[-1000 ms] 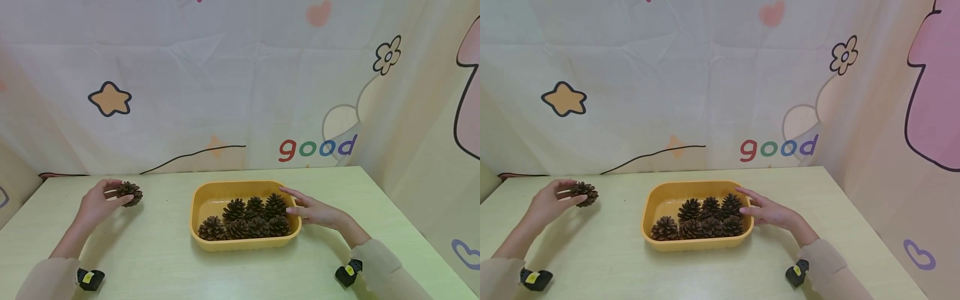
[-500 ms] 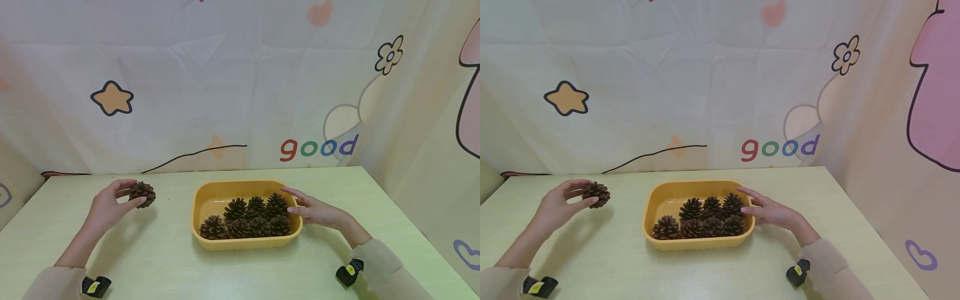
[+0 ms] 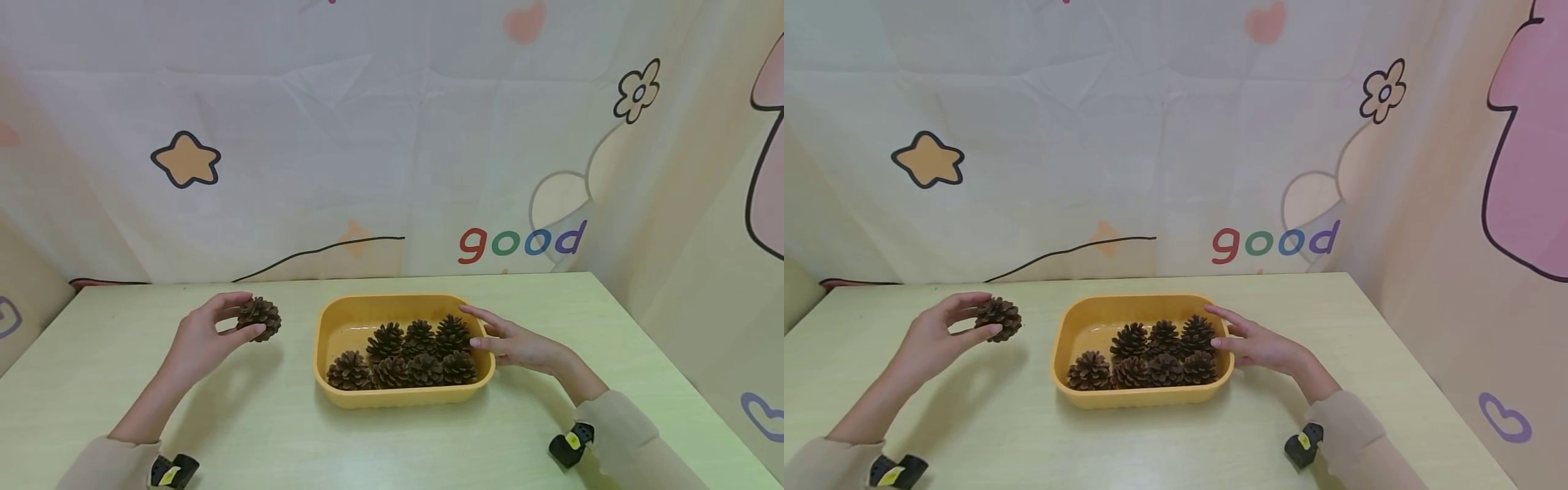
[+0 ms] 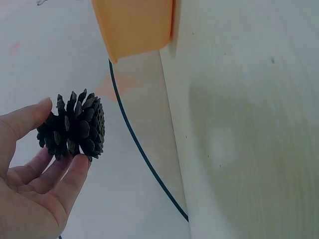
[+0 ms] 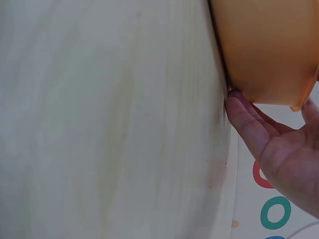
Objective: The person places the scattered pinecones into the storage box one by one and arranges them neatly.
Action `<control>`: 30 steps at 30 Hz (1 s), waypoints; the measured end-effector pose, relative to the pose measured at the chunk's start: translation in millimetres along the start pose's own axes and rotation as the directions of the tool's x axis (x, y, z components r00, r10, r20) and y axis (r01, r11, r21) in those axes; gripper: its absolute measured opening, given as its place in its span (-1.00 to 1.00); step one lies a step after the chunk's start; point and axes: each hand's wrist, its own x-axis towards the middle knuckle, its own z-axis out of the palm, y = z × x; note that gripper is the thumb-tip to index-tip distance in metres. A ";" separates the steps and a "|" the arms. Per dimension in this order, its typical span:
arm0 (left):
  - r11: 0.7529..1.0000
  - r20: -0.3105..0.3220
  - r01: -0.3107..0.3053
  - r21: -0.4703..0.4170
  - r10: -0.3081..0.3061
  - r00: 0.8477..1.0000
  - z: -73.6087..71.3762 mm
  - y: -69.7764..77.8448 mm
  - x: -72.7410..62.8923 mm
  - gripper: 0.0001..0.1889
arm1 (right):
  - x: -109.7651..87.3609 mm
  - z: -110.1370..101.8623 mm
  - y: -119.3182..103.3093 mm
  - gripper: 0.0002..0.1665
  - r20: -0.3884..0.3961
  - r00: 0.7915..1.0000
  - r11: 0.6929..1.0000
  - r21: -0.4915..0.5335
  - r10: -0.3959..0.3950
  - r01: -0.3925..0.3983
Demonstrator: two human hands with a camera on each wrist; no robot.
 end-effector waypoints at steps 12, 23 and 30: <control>0.996 0.020 -0.059 -0.059 0.061 0.998 17.2 15.8 4.5 -0.43 | 0.6 1.2 -0.3 -0.18 0.001 1.000 1.000 0.021 0.003 -0.003; 0.987 0.038 -0.101 -0.124 0.106 0.994 33.9 33.5 10.8 -0.46 | 0.4 1.3 0.1 -0.19 -0.007 1.000 1.000 0.014 0.012 -0.012; 0.979 0.047 -0.118 -0.168 0.128 0.991 44.7 40.6 16.2 -0.47 | -0.5 0.6 0.0 -0.19 -0.003 1.000 1.000 0.005 0.002 -0.002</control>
